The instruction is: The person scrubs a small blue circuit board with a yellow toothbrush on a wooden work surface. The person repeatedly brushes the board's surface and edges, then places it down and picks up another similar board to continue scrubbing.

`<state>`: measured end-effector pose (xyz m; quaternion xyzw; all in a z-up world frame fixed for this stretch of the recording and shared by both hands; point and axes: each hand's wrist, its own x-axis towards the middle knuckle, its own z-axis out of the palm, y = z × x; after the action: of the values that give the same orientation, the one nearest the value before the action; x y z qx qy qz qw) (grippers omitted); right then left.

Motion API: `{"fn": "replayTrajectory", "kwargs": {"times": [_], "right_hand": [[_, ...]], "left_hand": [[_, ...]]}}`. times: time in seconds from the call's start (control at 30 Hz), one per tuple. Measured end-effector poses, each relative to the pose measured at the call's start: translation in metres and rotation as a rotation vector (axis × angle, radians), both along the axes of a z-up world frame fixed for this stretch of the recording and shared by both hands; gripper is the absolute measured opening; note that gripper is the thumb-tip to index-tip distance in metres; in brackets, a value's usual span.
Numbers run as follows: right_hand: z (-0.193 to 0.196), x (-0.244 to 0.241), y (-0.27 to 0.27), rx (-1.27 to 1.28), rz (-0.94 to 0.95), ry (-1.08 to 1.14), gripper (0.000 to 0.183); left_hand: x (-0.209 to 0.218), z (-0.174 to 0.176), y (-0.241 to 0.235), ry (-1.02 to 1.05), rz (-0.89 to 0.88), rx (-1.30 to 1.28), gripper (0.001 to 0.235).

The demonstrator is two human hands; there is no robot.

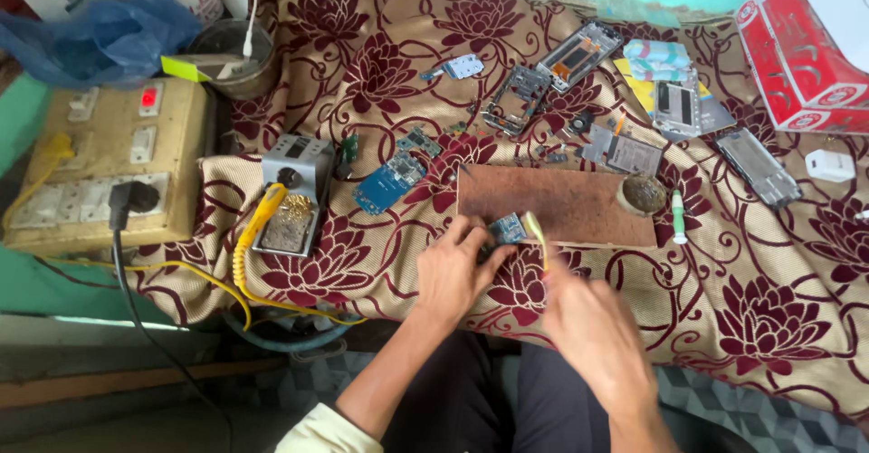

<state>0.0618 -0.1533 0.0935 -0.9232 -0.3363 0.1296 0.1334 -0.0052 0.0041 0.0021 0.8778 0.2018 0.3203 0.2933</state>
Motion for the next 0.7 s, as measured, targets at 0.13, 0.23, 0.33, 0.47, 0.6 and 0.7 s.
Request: {"fn": "replayTrajectory", "kwargs": {"times": [0.13,0.23,0.33,0.47,0.6,0.7], "right_hand": [[-0.015,0.016,-0.010,0.142,0.009,-0.017,0.050],[-0.032,0.016,-0.011,0.159,0.038,0.076,0.048],[-0.043,0.015,0.002,0.209,0.077,0.039,0.051],[-0.041,0.025,0.027,0.270,0.111,-0.041,0.048],[-0.025,0.023,0.015,0.015,0.064,0.140,0.052],[-0.018,0.011,-0.005,-0.063,0.050,0.122,0.056]], "left_hand": [[0.000,-0.005,0.002,-0.053,-0.029,-0.027,0.032],[0.000,-0.006,0.003,-0.061,-0.040,-0.011,0.034],[0.000,-0.006,0.005,-0.073,-0.062,0.025,0.030],[0.001,-0.007,0.006,-0.073,-0.053,0.073,0.026],[0.002,-0.010,0.001,-0.075,-0.011,0.175,0.026],[0.001,-0.011,0.002,-0.084,-0.030,0.219,0.026]]}}
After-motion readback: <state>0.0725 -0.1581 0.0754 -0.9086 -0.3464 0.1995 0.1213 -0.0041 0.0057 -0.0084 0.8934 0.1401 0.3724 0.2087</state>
